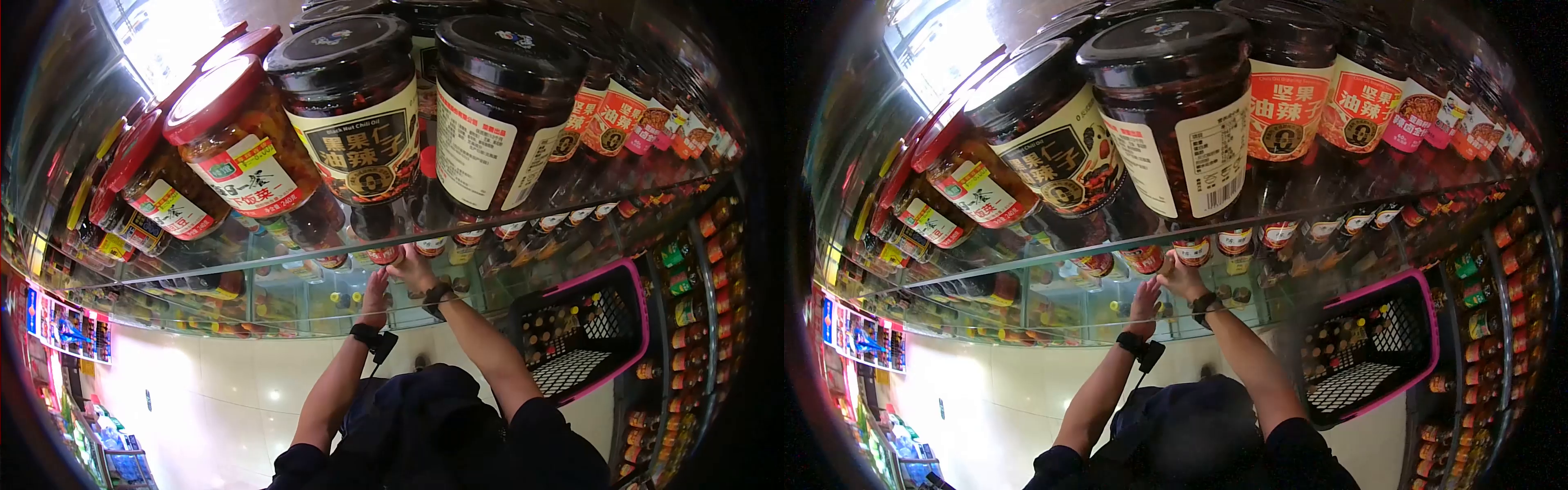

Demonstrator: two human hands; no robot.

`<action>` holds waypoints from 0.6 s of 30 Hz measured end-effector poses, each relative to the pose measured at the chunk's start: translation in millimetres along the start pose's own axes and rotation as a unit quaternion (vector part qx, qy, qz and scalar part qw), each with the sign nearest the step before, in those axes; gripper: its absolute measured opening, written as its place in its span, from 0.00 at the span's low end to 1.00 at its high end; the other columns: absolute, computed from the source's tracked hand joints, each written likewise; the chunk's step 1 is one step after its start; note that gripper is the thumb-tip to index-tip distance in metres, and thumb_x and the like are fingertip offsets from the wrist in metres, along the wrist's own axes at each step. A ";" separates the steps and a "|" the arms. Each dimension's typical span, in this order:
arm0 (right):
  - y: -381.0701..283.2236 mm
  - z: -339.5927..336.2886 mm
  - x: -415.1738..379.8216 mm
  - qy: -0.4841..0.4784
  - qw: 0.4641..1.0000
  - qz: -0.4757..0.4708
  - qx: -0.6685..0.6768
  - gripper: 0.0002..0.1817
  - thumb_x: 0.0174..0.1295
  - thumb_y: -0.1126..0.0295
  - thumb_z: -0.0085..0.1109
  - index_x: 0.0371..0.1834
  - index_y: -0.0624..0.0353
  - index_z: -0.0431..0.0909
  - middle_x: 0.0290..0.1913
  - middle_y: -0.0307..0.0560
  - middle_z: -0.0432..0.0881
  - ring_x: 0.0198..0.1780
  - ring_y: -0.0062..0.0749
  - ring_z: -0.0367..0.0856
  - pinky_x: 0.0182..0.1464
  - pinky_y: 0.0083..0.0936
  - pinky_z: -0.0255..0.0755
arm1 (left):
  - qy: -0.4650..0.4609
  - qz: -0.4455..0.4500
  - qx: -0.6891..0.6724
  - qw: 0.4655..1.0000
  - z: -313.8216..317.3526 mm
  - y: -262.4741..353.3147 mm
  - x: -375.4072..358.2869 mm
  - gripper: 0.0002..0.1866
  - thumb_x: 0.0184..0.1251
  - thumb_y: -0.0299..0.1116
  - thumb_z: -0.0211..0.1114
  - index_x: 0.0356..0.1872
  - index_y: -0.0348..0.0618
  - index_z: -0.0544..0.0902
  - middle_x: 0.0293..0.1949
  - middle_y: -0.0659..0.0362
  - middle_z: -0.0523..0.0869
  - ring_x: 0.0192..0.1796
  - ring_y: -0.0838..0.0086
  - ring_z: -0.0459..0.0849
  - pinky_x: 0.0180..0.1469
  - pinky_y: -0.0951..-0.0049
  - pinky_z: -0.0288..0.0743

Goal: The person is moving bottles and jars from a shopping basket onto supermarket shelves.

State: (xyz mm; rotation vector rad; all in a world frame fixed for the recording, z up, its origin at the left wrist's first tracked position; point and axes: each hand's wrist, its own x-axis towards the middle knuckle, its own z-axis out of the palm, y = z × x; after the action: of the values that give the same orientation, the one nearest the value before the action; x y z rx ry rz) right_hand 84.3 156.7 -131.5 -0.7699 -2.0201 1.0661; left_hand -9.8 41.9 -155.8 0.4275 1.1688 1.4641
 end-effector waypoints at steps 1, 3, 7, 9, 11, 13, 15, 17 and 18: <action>1.7 1.3 -0.9 0.001 1.000 0.001 0.001 0.31 0.37 0.62 0.66 0.47 0.58 0.65 0.40 0.53 0.73 0.45 0.50 0.72 0.44 0.38 0.68 | 0.000 -0.001 0.001 1.000 -0.4 -1.0 1.0 0.31 0.63 0.56 0.40 0.64 0.53 0.56 0.66 0.64 0.55 0.66 0.64 0.50 0.64 0.55 0.37; 1.8 2.2 -1.2 0.006 0.998 0.052 -0.034 0.36 0.36 0.58 0.66 0.50 0.59 0.61 0.41 0.53 0.73 0.47 0.50 0.71 0.45 0.38 0.67 | -0.002 -0.015 -0.014 1.000 2.6 0.0 2.1 0.32 0.63 0.58 0.36 0.65 0.53 0.53 0.67 0.65 0.54 0.67 0.63 0.48 0.65 0.54 0.31; -3.0 -3.3 -2.3 0.014 0.999 0.013 -0.033 0.34 0.38 0.58 0.67 0.48 0.61 0.63 0.42 0.52 0.74 0.46 0.47 0.73 0.45 0.36 0.67 | 0.017 -0.038 -0.016 0.999 8.7 6.5 -0.4 0.33 0.63 0.58 0.36 0.65 0.53 0.52 0.67 0.65 0.52 0.68 0.63 0.47 0.65 0.55 0.32; -2.6 -5.0 -0.2 -0.061 0.991 0.088 0.084 0.32 0.40 0.58 0.67 0.47 0.60 0.65 0.41 0.50 0.75 0.44 0.43 0.74 0.45 0.32 0.67 | 0.007 -0.035 -0.006 0.999 8.2 9.6 0.2 0.33 0.63 0.59 0.35 0.66 0.53 0.52 0.67 0.65 0.51 0.68 0.63 0.47 0.65 0.55 0.32; -1.6 -3.0 -0.2 -0.023 0.997 0.051 0.048 0.30 0.42 0.59 0.67 0.47 0.60 0.66 0.40 0.49 0.76 0.43 0.40 0.75 0.45 0.30 0.67 | 0.004 -0.039 -0.006 0.999 7.7 12.2 1.5 0.33 0.63 0.59 0.35 0.66 0.53 0.51 0.68 0.65 0.51 0.68 0.63 0.47 0.65 0.55 0.32; 10.6 2.3 -1.2 0.015 1.000 0.014 0.012 0.29 0.43 0.60 0.67 0.47 0.60 0.67 0.38 0.47 0.76 0.41 0.37 0.75 0.44 0.28 0.67 | 0.001 -0.043 -0.006 0.999 7.8 12.0 2.7 0.33 0.63 0.59 0.35 0.66 0.53 0.51 0.68 0.65 0.50 0.68 0.63 0.47 0.65 0.56 0.32; 25.6 7.2 0.2 -0.023 0.999 0.012 0.036 0.29 0.44 0.61 0.66 0.49 0.59 0.67 0.36 0.45 0.77 0.42 0.34 0.75 0.44 0.26 0.67 | 0.012 -0.048 -0.013 0.999 8.9 10.3 3.0 0.33 0.63 0.59 0.34 0.65 0.53 0.52 0.68 0.64 0.50 0.68 0.63 0.47 0.65 0.56 0.32; 41.1 15.7 -3.6 0.000 1.000 -0.002 -0.001 0.29 0.44 0.61 0.66 0.49 0.60 0.68 0.37 0.45 0.77 0.43 0.34 0.75 0.44 0.26 0.67 | 0.019 -0.042 -0.003 0.999 11.9 8.9 1.9 0.33 0.63 0.59 0.35 0.65 0.53 0.53 0.68 0.64 0.50 0.68 0.63 0.48 0.65 0.56 0.33; 44.4 17.1 -4.2 0.022 0.999 -0.014 -0.037 0.28 0.45 0.62 0.66 0.49 0.60 0.68 0.37 0.46 0.77 0.44 0.34 0.75 0.45 0.26 0.67 | 0.027 -0.038 0.008 0.999 12.8 8.4 1.7 0.33 0.63 0.59 0.35 0.65 0.53 0.53 0.68 0.64 0.50 0.68 0.64 0.48 0.65 0.56 0.33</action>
State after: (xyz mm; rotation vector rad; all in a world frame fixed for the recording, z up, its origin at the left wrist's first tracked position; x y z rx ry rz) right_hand 80.5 167.5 -177.9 -0.7935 -2.0379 0.9542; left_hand -4.5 50.0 -143.8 0.3523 1.2271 1.4088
